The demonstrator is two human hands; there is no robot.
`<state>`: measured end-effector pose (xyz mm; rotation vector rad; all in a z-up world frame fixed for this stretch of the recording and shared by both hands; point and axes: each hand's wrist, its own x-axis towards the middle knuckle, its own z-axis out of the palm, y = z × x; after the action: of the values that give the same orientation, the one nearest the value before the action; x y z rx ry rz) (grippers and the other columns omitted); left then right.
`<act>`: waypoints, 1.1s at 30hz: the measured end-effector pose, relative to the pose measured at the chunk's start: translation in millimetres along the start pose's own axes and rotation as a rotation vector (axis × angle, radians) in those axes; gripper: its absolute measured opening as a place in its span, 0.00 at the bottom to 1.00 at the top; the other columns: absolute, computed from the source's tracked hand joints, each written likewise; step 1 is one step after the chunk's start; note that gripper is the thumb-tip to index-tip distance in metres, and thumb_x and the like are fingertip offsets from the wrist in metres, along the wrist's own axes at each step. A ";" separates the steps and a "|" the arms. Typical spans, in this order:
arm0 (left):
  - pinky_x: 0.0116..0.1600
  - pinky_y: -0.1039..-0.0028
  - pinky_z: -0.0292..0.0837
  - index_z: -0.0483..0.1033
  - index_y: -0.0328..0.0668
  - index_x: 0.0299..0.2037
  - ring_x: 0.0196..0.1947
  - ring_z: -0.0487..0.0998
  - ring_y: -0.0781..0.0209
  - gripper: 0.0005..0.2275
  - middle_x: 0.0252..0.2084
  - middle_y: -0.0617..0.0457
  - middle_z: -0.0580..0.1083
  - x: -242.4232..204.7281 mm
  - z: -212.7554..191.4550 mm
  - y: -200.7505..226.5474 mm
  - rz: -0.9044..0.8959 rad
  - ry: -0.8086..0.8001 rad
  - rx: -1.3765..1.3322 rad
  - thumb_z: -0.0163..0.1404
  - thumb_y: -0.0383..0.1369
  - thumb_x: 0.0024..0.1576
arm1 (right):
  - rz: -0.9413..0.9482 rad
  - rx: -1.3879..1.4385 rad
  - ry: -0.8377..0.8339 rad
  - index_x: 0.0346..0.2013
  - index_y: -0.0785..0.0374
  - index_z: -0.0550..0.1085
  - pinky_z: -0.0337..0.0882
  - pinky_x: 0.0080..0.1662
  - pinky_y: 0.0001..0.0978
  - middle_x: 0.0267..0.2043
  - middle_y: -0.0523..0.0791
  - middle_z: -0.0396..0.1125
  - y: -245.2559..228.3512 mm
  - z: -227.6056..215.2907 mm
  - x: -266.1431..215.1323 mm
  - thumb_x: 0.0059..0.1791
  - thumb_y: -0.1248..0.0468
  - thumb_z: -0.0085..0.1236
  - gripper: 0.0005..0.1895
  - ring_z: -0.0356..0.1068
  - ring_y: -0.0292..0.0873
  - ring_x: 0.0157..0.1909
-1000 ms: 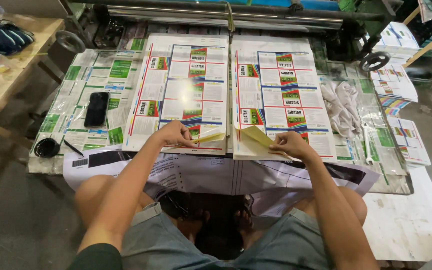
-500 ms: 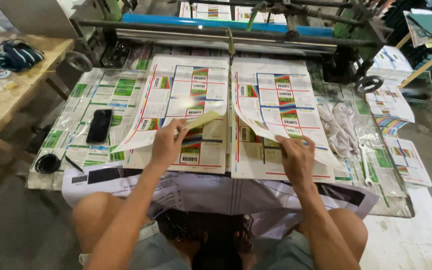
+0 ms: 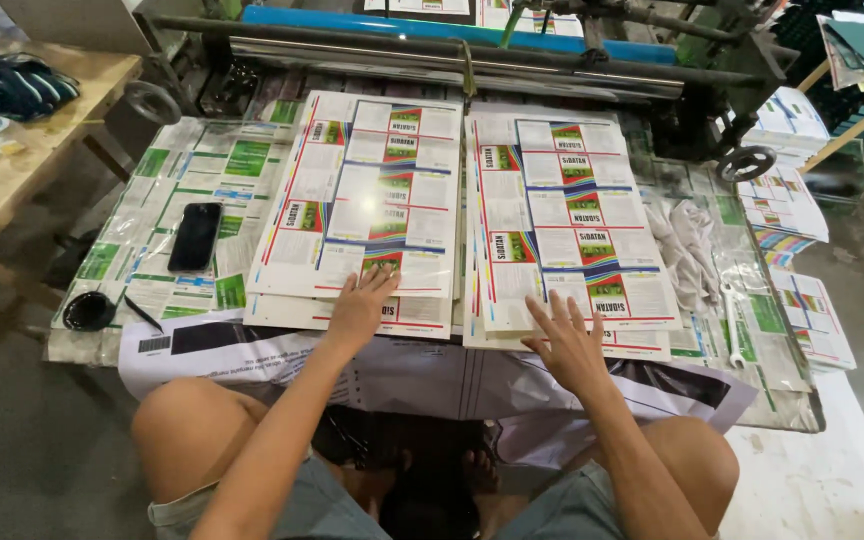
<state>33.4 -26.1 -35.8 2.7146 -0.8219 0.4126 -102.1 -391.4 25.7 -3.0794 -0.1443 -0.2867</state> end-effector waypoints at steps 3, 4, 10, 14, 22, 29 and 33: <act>0.72 0.50 0.54 0.64 0.47 0.69 0.73 0.61 0.51 0.25 0.73 0.51 0.63 20.7 8.7 -9.2 -0.011 -0.031 0.003 0.40 0.24 0.58 | 0.091 0.017 -0.072 0.74 0.34 0.51 0.43 0.66 0.75 0.79 0.50 0.43 3.5 -2.5 -7.5 0.48 0.37 0.49 0.40 0.43 0.61 0.77; 0.72 0.50 0.54 0.64 0.47 0.69 0.73 0.61 0.51 0.25 0.73 0.51 0.63 27.7 8.7 -10.2 -0.014 -0.029 -0.003 0.40 0.24 0.58 | 0.089 0.011 -0.074 0.74 0.34 0.51 0.43 0.66 0.75 0.79 0.50 0.43 5.6 0.5 -9.2 0.48 0.37 0.49 0.40 0.43 0.61 0.77; 0.72 0.48 0.50 0.63 0.46 0.69 0.74 0.56 0.50 0.20 0.74 0.49 0.60 73.5 23.4 -29.7 -0.073 -0.062 -0.136 0.38 0.36 0.67 | 0.160 -0.008 -0.242 0.76 0.30 0.43 0.34 0.65 0.81 0.81 0.50 0.28 16.3 19.3 -7.2 0.52 0.33 0.38 0.39 0.28 0.69 0.78; 0.74 0.48 0.50 0.63 0.49 0.69 0.74 0.58 0.50 0.20 0.74 0.50 0.60 99.5 33.7 -47.7 -0.050 -0.059 -0.125 0.40 0.37 0.66 | 0.202 -0.012 -0.229 0.76 0.29 0.42 0.35 0.64 0.82 0.81 0.50 0.28 10.5 21.5 -1.7 0.51 0.33 0.39 0.40 0.28 0.68 0.78; 0.75 0.43 0.47 0.63 0.49 0.69 0.75 0.57 0.50 0.22 0.76 0.50 0.59 144.5 48.9 -66.1 -0.054 -0.077 -0.085 0.40 0.38 0.65 | 0.187 -0.050 -0.195 0.76 0.35 0.42 0.38 0.62 0.83 0.81 0.53 0.29 4.3 4.3 -6.7 0.50 0.33 0.44 0.44 0.29 0.69 0.78; 0.70 0.32 0.39 0.53 0.50 0.74 0.76 0.47 0.38 0.28 0.78 0.43 0.49 159.2 44.7 -51.2 -0.148 -0.099 0.035 0.41 0.42 0.63 | 0.148 -0.081 -0.246 0.76 0.34 0.42 0.37 0.63 0.83 0.81 0.51 0.29 11.7 20.3 -9.5 0.49 0.31 0.43 0.45 0.29 0.65 0.79; 0.70 0.34 0.38 0.55 0.47 0.74 0.76 0.46 0.36 0.29 0.77 0.39 0.50 127.4 24.2 -13.8 -0.313 0.041 0.032 0.43 0.44 0.62 | 0.174 -0.038 -0.189 0.76 0.33 0.41 0.35 0.62 0.84 0.81 0.51 0.28 15.0 29.4 13.0 0.50 0.31 0.40 0.43 0.28 0.67 0.78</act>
<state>147.6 -86.1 -16.5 2.7889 -0.3717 0.4112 -82.6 -403.5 -1.3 -3.1244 0.1238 0.0091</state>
